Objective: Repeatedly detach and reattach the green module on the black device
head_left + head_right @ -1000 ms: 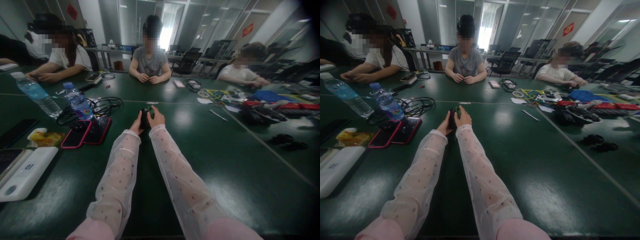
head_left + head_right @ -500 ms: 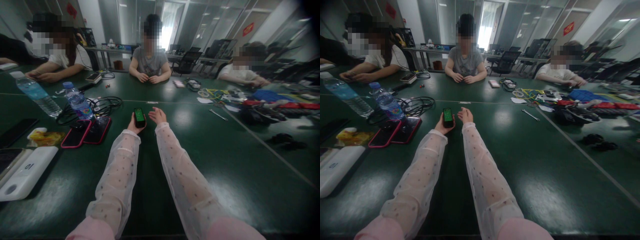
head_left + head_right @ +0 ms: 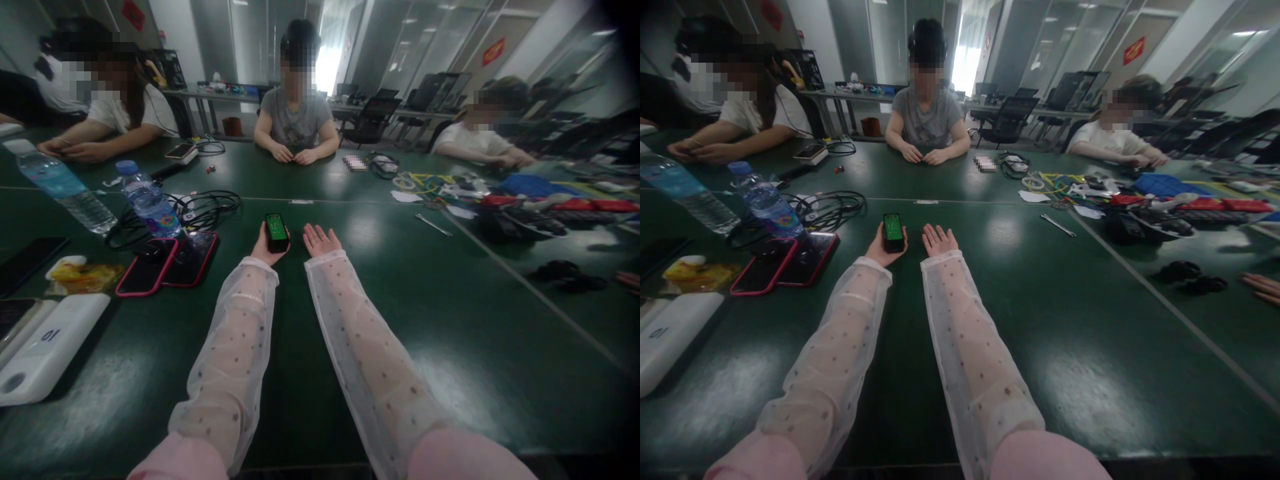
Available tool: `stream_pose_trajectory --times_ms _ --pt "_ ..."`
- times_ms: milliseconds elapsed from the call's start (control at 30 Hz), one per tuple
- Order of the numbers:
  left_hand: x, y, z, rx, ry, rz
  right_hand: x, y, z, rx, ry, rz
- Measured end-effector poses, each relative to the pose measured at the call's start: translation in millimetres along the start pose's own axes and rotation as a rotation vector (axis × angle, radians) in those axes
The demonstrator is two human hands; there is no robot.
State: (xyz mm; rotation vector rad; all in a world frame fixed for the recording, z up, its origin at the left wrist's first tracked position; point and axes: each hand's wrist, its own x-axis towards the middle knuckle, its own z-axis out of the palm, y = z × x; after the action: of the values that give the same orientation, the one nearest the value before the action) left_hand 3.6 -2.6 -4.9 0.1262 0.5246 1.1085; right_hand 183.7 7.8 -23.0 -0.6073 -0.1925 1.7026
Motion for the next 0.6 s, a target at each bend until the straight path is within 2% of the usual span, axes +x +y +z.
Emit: stream_pose_trajectory --times_ms 167,467,600 --pt "-0.7 -0.6 3.9 0.044 0.054 0.022 -2.6 1.1 3.7 -0.002 0.002 0.003" --pt "5.0 -8.4 15.8 0.32 0.139 0.094 -4.0 1.5 5.3 -0.108 -0.067 0.048" --pt "14.6 -19.3 18.0 0.44 0.27 0.218 -5.7 3.1 11.6 -0.195 -0.022 0.063"
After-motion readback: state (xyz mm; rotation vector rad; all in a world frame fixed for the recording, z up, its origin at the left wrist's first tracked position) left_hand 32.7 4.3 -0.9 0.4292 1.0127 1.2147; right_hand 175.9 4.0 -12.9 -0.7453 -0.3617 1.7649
